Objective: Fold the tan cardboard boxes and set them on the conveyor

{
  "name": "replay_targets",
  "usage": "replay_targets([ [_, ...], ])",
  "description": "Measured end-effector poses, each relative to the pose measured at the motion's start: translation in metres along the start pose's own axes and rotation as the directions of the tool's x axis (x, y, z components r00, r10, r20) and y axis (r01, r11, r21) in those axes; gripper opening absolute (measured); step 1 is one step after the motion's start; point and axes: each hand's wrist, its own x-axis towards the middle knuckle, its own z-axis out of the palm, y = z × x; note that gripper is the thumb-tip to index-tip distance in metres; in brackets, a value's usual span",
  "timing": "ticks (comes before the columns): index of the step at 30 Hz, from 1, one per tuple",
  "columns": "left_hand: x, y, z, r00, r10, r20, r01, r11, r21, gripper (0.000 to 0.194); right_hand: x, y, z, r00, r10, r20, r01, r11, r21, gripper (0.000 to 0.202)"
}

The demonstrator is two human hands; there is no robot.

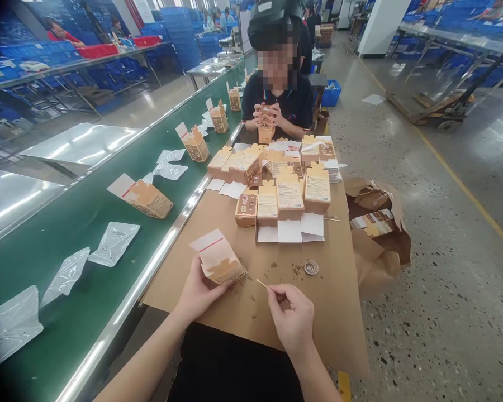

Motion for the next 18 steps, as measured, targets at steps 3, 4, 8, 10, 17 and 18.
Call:
replay_targets([
  [3, -0.007, -0.007, 0.002, 1.000, 0.024, -0.011, -0.022, 0.995, 0.098, 0.066, -0.007, -0.004, -0.015, 1.000, -0.007, -0.022, 0.008, 1.000, 0.007, 0.031],
  [4, -0.008, -0.009, 0.002, 1.000, 0.026, -0.011, -0.025, 0.992, 0.128, 0.063, -0.009, -0.006, -0.017, 1.000, -0.012, -0.028, 0.012, 1.000, 0.015, 0.030],
  [8, -0.006, -0.011, 0.008, 1.000, 0.023, 0.009, -0.024, 0.982, 0.189, 0.058, -0.008, -0.013, -0.018, 0.998, -0.041, -0.046, 0.044, 0.997, 0.062, 0.027],
  [10, -0.004, -0.010, 0.012, 0.999, 0.035, 0.008, -0.035, 0.981, 0.188, 0.058, -0.005, -0.015, -0.016, 0.996, -0.064, -0.061, 0.068, 0.995, 0.071, 0.027],
  [17, -0.006, -0.011, -0.061, 0.941, 0.011, -0.337, 0.044, 0.987, 0.156, 0.073, -0.003, -0.007, -0.026, 0.992, -0.079, -0.100, 0.085, 0.995, 0.054, 0.031],
  [18, -0.009, -0.013, -0.084, 0.895, -0.005, -0.445, 0.081, 0.985, 0.152, 0.078, -0.005, -0.004, -0.030, 0.991, -0.080, -0.104, 0.086, 0.995, 0.058, 0.030],
])
